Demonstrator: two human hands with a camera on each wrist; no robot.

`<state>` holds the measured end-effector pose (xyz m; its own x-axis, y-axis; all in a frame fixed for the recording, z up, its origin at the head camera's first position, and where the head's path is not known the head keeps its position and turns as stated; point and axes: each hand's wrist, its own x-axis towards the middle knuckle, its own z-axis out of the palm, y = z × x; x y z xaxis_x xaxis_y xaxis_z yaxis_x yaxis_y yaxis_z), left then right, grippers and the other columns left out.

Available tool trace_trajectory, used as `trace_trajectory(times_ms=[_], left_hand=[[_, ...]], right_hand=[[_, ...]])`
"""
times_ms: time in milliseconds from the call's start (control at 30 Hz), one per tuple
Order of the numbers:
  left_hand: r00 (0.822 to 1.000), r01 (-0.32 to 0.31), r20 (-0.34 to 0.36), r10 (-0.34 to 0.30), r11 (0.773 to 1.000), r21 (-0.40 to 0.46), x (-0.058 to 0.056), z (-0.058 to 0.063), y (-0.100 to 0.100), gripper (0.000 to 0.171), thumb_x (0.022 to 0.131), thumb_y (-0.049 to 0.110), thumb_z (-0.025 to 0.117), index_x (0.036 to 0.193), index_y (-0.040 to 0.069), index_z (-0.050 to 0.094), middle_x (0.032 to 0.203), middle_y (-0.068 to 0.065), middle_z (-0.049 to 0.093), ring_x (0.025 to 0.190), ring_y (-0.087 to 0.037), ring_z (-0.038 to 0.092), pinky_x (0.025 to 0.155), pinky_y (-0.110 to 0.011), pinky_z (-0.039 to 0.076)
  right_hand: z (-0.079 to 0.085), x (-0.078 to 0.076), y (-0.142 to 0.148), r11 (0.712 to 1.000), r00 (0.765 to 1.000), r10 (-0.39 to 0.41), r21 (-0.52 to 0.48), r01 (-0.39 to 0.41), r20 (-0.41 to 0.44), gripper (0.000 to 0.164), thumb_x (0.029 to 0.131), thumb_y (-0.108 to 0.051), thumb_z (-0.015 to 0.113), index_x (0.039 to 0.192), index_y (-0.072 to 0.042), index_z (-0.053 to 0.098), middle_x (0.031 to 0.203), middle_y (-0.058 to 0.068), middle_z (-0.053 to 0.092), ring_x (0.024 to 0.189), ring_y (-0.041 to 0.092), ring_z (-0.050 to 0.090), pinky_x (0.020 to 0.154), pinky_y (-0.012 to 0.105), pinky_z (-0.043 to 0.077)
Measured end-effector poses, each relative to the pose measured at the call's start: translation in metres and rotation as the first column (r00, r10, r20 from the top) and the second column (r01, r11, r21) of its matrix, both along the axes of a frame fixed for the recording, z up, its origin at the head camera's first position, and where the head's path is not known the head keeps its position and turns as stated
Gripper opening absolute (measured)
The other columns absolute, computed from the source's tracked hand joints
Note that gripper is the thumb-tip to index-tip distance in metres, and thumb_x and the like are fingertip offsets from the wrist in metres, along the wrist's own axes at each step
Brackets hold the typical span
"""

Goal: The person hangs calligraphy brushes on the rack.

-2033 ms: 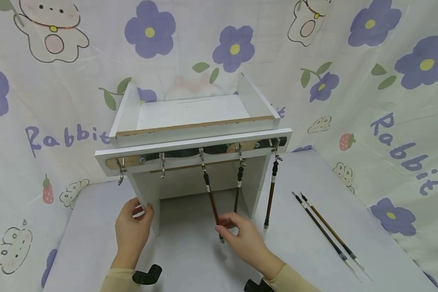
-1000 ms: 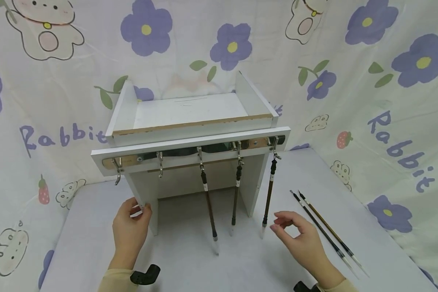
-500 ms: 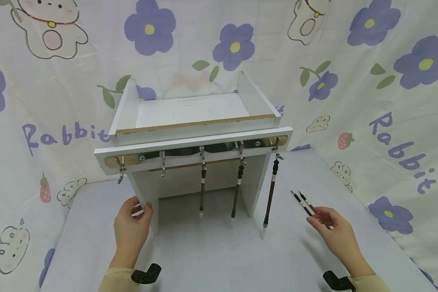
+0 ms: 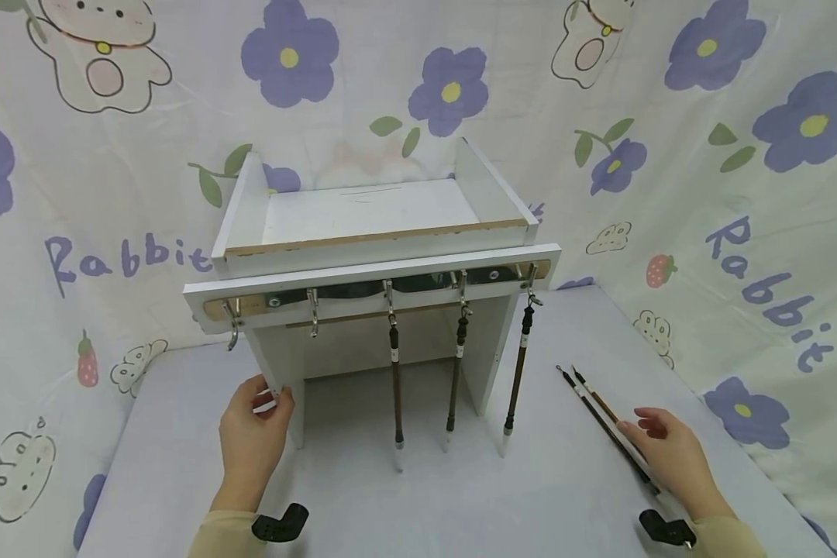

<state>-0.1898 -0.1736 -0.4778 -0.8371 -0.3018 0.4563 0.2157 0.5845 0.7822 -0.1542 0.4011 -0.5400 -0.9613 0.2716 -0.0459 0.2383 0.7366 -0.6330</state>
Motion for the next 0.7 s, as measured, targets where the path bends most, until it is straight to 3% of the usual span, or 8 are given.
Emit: trace_trajectory(times_ms=[233, 700], left_hand=[[1.000, -0.006, -0.005, 0.006, 1.000, -0.018, -0.002, -0.001, 0.002, 0.023, 0.082, 0.023, 0.062, 0.102, 0.014, 0.060, 0.096, 0.003, 0.059, 0.078, -0.013, 0.061, 0.062, -0.022, 0.054], [1.000, -0.010, 0.005, 0.010, 1.000, 0.011, -0.001, -0.002, 0.002, 0.023, 0.083, 0.023, 0.060, 0.104, 0.013, 0.060, 0.097, 0.002, 0.059, 0.083, -0.013, 0.060, 0.065, -0.018, 0.052]], right_hand=[[-0.009, 0.000, 0.009, 0.998, 0.990, -0.058, 0.014, 0.056, 0.126, 0.077, 0.078, -0.061, 0.051, 0.126, -0.001, 0.043, 0.115, 0.025, 0.049, 0.101, 0.036, 0.048, 0.075, 0.048, 0.044], [-0.019, -0.008, 0.007, 0.995, 0.987, -0.102, 0.015, 0.101, 0.126, 0.064, 0.077, -0.057, 0.057, 0.113, -0.004, 0.053, 0.106, 0.016, 0.055, 0.092, 0.029, 0.051, 0.068, 0.041, 0.044]])
